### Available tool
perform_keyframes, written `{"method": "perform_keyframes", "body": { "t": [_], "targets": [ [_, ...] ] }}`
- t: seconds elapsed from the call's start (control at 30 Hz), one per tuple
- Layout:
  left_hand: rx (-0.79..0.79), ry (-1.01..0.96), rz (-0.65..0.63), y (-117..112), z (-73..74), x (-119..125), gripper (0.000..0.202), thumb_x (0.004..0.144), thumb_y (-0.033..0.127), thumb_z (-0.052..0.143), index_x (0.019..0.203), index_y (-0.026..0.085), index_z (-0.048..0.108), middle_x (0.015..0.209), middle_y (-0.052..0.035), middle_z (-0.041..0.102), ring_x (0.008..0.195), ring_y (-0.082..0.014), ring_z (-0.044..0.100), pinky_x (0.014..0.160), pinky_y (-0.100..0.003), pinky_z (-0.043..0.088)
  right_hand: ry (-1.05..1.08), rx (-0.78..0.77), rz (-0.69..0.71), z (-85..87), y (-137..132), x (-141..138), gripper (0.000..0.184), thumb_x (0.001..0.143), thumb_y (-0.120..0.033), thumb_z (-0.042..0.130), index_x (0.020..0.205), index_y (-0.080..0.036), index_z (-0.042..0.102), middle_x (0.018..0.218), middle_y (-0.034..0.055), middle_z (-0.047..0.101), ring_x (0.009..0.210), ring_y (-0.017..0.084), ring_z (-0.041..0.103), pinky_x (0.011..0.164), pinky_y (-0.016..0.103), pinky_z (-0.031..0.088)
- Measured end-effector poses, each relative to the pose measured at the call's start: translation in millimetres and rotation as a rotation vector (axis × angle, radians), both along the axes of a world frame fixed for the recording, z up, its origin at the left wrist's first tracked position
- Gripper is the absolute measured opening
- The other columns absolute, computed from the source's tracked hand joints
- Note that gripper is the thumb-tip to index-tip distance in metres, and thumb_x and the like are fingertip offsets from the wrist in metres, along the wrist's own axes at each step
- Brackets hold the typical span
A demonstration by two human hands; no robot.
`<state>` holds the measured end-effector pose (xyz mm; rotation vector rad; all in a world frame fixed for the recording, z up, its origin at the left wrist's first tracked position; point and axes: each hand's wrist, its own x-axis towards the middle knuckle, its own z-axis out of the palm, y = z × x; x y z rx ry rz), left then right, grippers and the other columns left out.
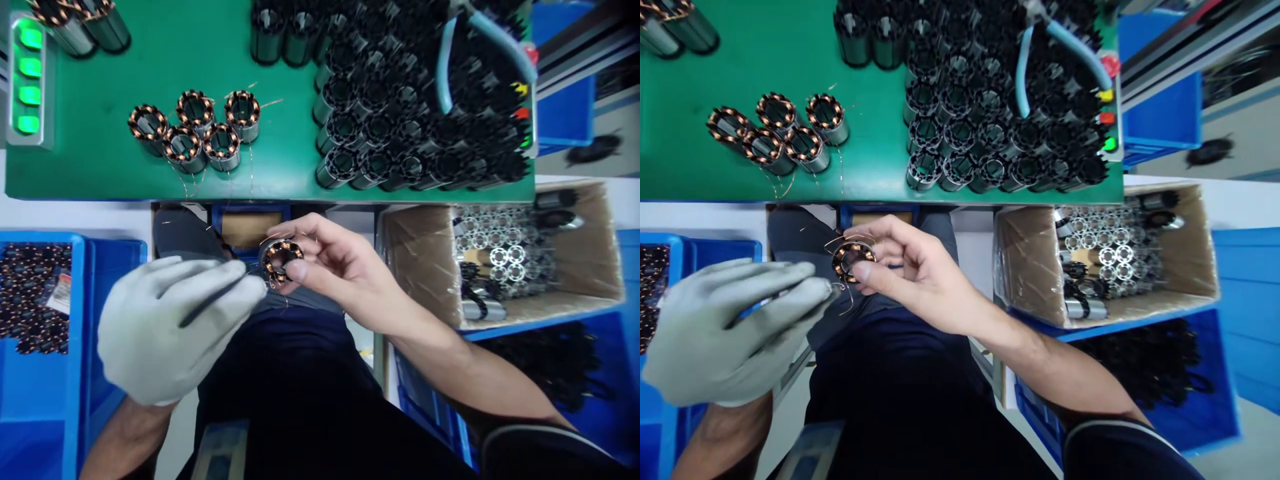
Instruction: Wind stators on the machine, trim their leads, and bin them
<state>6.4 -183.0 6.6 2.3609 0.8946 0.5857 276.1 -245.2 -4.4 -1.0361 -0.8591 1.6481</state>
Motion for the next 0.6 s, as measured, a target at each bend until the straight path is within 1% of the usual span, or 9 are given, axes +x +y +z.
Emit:
{"method": "perform_keyframes", "body": {
  "t": [0.03,0.1,0.17,0.23,0.3,0.37,0.4,0.47,0.6],
  "targets": [
    [0.098,0.036,-0.049,1,1.3,1,0.024,0.107,0.039,0.080,0.130,0.042,0.087,0.120,0.0024,0.091,0.110,-0.0301,0.086,0.107,-0.048,0.060,0.000,-0.005,-0.005,-1.1,-1,1,0.042,0.107,-0.037,0.088,0.138,-0.018,0.068,0.098,-0.0001,0.076,0.086,0.011,0.079,0.083,0.022,0.071],
    [0.263,0.086,-0.057,1,-2.0,9,0.024,0.111,0.029,0.074,0.132,0.034,0.086,0.112,0.0002,0.091,0.100,-0.0288,0.086,0.097,-0.045,0.059,0.007,-0.005,-0.016,-3.2,-3,4,0.041,0.107,-0.037,0.089,0.137,-0.018,0.069,0.099,0.0003,0.077,0.086,0.011,0.079,0.083,0.022,0.071],
    [0.288,0.086,-0.013,-1,-15.7,19,0.016,0.110,0.024,0.077,0.121,0.029,0.087,0.106,-0.0005,0.091,0.093,-0.0262,0.084,0.089,-0.041,0.057,0.047,0.015,-0.020,-4.3,-4,8,0.038,0.107,-0.037,0.088,0.136,-0.019,0.070,0.103,0.0012,0.079,0.087,0.011,0.080,0.083,0.023,0.072],
    [0.217,0.094,-0.025,-2,-37.4,25,0.011,0.110,0.024,0.077,0.109,0.026,0.088,0.101,-0.0013,0.090,0.089,-0.0243,0.083,0.082,-0.038,0.056,0.099,0.058,-0.026,-3.7,-6,15,0.036,0.108,-0.036,0.087,0.135,-0.019,0.071,0.105,0.0013,0.081,0.086,0.011,0.079,0.080,0.021,0.071],
    [0.083,0.100,-0.026,-3,-58.4,26,0.015,0.110,0.026,0.077,0.101,0.024,0.089,0.097,-0.0012,0.090,0.084,-0.0221,0.083,0.077,-0.035,0.057,0.093,0.087,-0.041,-1.1,-10,23,0.033,0.109,-0.035,0.086,0.135,-0.020,0.071,0.104,0.0005,0.081,0.084,0.010,0.078,0.078,0.020,0.069],
    [-0.092,0.051,0.087,-3,-67.9,25,0.012,0.107,0.026,0.080,0.101,0.024,0.090,0.096,0.0002,0.090,0.083,-0.0192,0.084,0.077,-0.031,0.060,0.002,0.098,-0.054,2.5,-15,30,0.036,0.109,-0.032,0.086,0.138,-0.021,0.069,0.102,-0.0004,0.079,0.085,0.010,0.077,0.080,0.020,0.067],
    [-0.166,-0.002,0.161,-4,-66.2,25,0.008,0.104,0.025,0.083,0.103,0.024,0.091,0.098,0.0011,0.090,0.085,-0.0176,0.084,0.079,-0.028,0.062,-0.063,0.102,-0.054,4.1,-17,32,0.040,0.108,-0.030,0.087,0.142,-0.022,0.067,0.103,-0.0006,0.079,0.087,0.010,0.077,0.081,0.020,0.066],
    [-0.258,-0.139,0.258,-5,-51.2,30,0.011,0.098,0.024,0.089,0.109,0.026,0.092,0.107,0.0016,0.090,0.094,-0.0161,0.085,0.087,-0.025,0.065,-0.183,0.118,-0.042,6.3,-20,32,0.050,0.107,-0.028,0.087,0.150,-0.024,0.063,0.104,-0.0010,0.076,0.092,0.012,0.077,0.081,0.020,0.064],
    [-0.349,-0.344,0.233,-7,-11.2,52,0.021,0.088,0.027,0.099,0.108,0.029,0.092,0.128,-0.0005,0.088,0.117,-0.0208,0.084,0.103,-0.029,0.068,-0.345,0.177,0.011,7.0,-18,23,0.057,0.108,-0.023,0.080,0.159,-0.023,0.055,0.100,-0.0024,0.069,0.089,0.011,0.070,0.078,0.020,0.061]
  ]
}}
